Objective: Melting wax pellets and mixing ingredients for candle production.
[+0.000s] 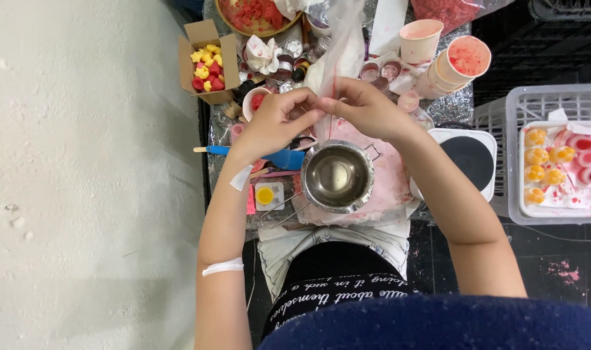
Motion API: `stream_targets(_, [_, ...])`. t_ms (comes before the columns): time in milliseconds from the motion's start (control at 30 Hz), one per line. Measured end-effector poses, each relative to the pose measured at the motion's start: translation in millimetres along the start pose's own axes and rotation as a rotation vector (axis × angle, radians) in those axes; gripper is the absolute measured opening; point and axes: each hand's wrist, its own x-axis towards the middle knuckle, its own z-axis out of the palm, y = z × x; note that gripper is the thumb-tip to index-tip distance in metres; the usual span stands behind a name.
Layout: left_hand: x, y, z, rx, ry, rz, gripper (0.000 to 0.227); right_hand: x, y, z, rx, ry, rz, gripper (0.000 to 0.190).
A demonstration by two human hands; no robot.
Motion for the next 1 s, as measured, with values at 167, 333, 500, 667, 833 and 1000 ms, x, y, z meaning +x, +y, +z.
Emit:
stream_targets(167, [5, -24, 11, -0.086, 0.046, -0.05, 0.016, -4, 20, 5, 0.019, 0.022, -0.033, 0.024])
stream_targets(333, [14, -66, 15, -0.283, 0.164, -0.007, 0.02, -7, 7, 10, 0.159, 0.09, -0.065, 0.027])
stream_targets(500, [3, -14, 0, 0.16, 0.472, 0.056, 0.019, -17, 17, -13, -0.491, 0.561, -0.09, 0.019])
stream_targets(667, [-6, 29, -1, 0.416, 0.6, 0.009, 0.023, -34, -31, -9, -0.561, 0.671, -0.261, 0.014])
stream_targets(833, [0, 40, 11, 0.516, 0.663, -0.036, 0.02, -37, -41, -12, -0.373, 0.628, -0.386, 0.018])
stream_targets(1000, [2, 48, 44, 0.441, 0.363, 0.513, 0.063, -45, -53, -1, -0.546, 0.573, -0.297, 0.032])
